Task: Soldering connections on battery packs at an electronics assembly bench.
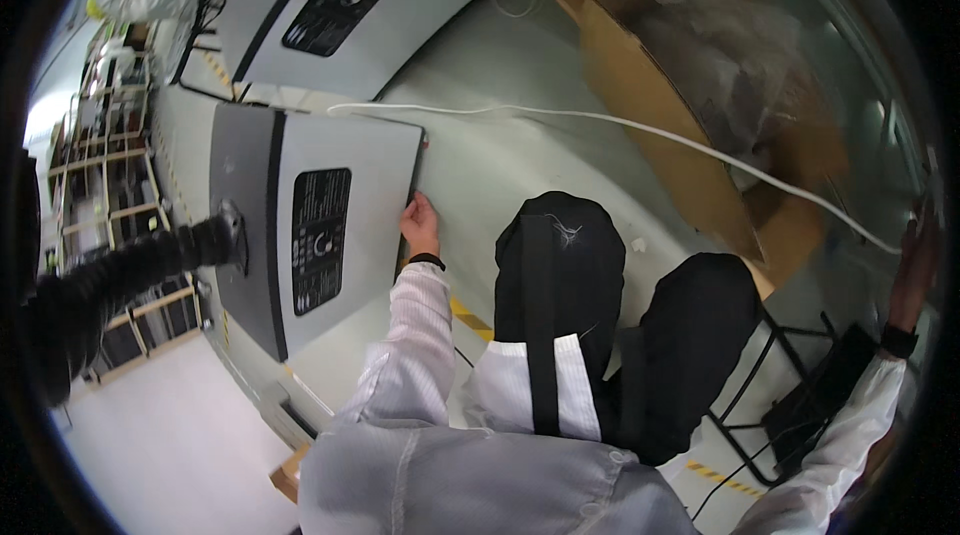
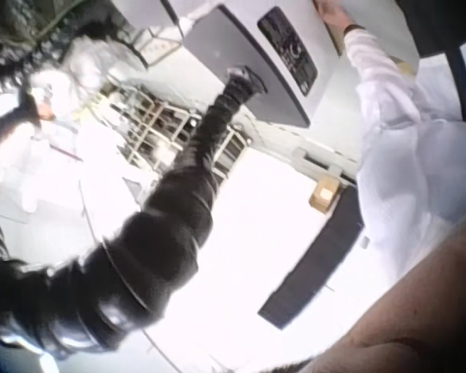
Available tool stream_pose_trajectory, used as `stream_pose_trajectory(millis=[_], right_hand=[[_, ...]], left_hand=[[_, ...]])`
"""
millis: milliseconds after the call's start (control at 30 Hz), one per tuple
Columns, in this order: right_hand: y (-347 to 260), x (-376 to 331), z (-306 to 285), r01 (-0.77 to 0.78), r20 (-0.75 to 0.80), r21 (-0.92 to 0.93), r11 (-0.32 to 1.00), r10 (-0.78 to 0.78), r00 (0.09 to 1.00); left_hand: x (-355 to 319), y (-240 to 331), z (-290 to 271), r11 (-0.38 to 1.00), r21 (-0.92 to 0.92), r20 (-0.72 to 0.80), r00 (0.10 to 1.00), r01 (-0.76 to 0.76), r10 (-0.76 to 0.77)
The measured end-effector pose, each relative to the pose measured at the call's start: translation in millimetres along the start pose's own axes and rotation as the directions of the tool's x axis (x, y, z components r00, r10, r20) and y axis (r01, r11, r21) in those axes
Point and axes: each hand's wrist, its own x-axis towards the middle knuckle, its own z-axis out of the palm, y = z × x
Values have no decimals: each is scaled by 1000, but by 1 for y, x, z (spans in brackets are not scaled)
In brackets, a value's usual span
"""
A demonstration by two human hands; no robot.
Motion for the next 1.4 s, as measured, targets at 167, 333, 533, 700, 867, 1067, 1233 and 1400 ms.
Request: stream_pose_trajectory(millis=[167, 333, 533, 700, 867, 1067, 1233, 1400], right_hand=[[-47, -25, -45, 66, -39, -356, 932, -86, 996], [-89, -79, 54, -54, -190, -315, 947, -7, 982], [-126, -90, 65, -203, -441, -219, 955, 89, 893], [-114, -71, 48, -191, -460, -280, 941, 43, 887], [-95, -15, 27, -214, -468, -349, 913, 29, 883], [-71, 72, -2, -316, -488, -542, 779, 14, 873], [-73, 110, 6, -113, -401, -739, 664, -300, 866], [-98, 128, -11, 174, 43, -893, 415, -308, 951]], left_hand=[[31, -60, -49, 387, 800, 461, 883, -458, 90], [29, -28, -12, 65, 778, 625, 780, -625, 12], [-18, -45, 24, -163, 737, 651, 754, -656, -89], [-5, -43, 17, -165, 751, 645, 764, -639, -22], [0, -44, 17, -76, 794, 603, 797, -603, -23], [-45, -76, 16, -173, 789, 591, 805, -589, -47], [-66, -100, 19, -153, 810, 565, 823, -566, -58], [-64, -86, 24, -261, 786, 573, 819, -560, -31]])
